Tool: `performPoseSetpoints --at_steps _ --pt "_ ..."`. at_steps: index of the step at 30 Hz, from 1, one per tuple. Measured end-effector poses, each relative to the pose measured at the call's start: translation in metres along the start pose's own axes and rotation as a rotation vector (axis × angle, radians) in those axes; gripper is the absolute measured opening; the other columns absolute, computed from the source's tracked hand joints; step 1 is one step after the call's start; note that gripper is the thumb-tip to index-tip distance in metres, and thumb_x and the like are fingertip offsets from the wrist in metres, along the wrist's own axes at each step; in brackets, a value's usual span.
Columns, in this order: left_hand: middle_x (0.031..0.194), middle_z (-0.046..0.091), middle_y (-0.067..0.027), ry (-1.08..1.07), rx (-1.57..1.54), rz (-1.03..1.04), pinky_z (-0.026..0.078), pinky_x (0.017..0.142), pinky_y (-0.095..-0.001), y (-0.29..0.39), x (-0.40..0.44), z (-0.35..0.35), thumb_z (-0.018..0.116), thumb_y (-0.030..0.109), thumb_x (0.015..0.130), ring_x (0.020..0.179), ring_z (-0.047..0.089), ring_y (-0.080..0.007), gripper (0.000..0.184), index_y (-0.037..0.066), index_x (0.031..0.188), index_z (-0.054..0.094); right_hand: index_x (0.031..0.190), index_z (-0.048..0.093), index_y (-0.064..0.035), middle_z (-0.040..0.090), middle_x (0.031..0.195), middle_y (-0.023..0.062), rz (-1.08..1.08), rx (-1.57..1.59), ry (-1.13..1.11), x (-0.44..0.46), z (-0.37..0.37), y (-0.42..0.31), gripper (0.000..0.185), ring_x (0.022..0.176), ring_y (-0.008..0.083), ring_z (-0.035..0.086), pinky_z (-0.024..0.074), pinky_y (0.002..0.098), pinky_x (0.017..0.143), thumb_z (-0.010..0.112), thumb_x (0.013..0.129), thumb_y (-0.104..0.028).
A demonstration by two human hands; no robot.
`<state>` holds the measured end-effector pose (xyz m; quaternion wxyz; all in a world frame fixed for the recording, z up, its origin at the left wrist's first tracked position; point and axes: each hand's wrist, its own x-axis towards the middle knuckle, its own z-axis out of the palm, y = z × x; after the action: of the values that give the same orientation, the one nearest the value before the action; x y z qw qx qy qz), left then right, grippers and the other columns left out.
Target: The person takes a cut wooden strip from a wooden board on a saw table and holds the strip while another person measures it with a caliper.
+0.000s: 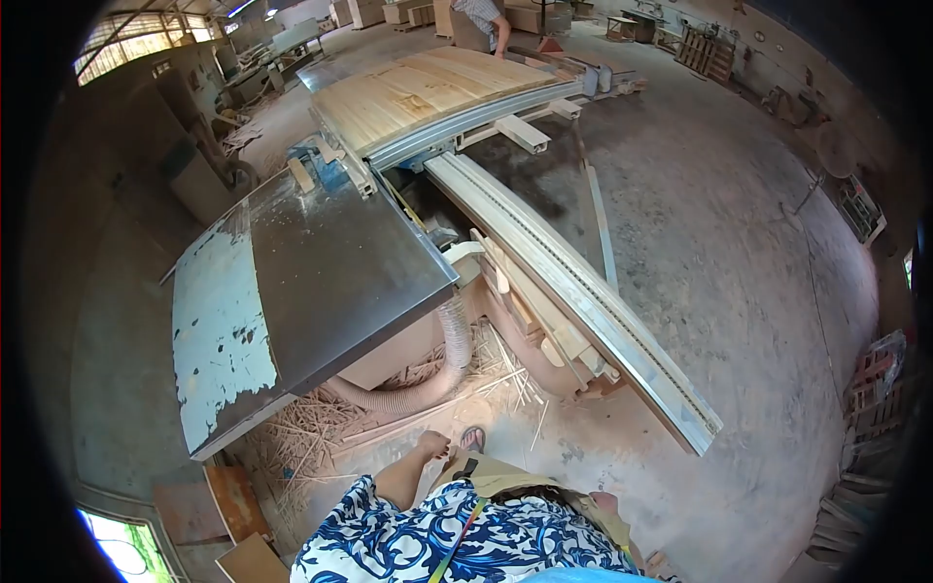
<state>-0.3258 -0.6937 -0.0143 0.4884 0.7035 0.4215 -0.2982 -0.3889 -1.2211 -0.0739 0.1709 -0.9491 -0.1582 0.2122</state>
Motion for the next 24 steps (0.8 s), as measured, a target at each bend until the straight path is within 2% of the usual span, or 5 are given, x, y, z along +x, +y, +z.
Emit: performPoseSetpoints --at_steps 11,15,19,21,24 --pt "0.075 0.066 -0.011 0.029 -0.098 -0.096 0.052 0.048 -0.0312 -0.055 -0.027 -0.011 0.057 0.017 0.082 0.057 0.064 -0.0211 0.02 -0.002 0.082 0.063 0.086 0.069 -0.0112 0.066 0.09 0.0092 0.086 0.183 -0.104 -0.01 -0.009 -0.003 0.021 0.079 0.0222 0.064 0.049 0.0345 0.067 0.054 0.072 -0.018" --pt "0.075 0.066 -0.011 0.038 -0.126 -0.046 0.051 0.049 -0.0307 -0.048 -0.031 -0.004 0.057 0.017 0.082 0.057 0.064 -0.0208 0.02 -0.002 0.081 0.063 0.091 0.067 -0.0053 0.066 0.083 0.0122 -0.235 0.114 0.047 -0.001 -0.006 0.002 0.02 0.065 0.0216 0.062 0.0478 0.0317 0.055 0.053 0.075 -0.009" --pt "0.075 0.066 -0.0107 0.047 -0.133 -0.024 0.051 0.049 -0.0303 -0.041 -0.039 -0.001 0.057 0.017 0.082 0.058 0.064 -0.0204 0.02 -0.002 0.081 0.063 0.095 0.063 0.0016 0.063 0.072 0.0146 -0.115 0.669 0.011 0.003 -0.029 -0.013 0.02 0.052 0.0183 0.055 0.0418 0.0276 0.044 0.05 0.079 0.0" --pt "0.075 0.066 -0.0106 0.048 -0.133 -0.021 0.051 0.049 -0.0302 -0.041 -0.044 0.0 0.057 0.017 0.082 0.058 0.064 -0.0203 0.02 -0.002 0.081 0.063 0.096 0.061 0.0042 0.06 0.069 0.0141 0.332 0.951 -0.04 -0.003 -0.069 -0.048 0.02 0.048 0.0159 0.05 0.0383 0.0258 0.04 0.048 0.081 0.003" --pt "0.076 0.066 -0.0103 0.05 -0.138 -0.04 0.052 0.049 -0.0304 -0.049 -0.039 0.002 0.058 0.017 0.081 0.058 0.064 -0.02 0.02 -0.002 0.082 0.063 0.094 0.061 0.006 0.059 0.067 0.0142 0.604 1.144 -0.042 -0.009 -0.083 -0.063 0.019 0.047 0.0152 0.049 0.0366 0.0251 0.039 0.046 0.081 0.005"
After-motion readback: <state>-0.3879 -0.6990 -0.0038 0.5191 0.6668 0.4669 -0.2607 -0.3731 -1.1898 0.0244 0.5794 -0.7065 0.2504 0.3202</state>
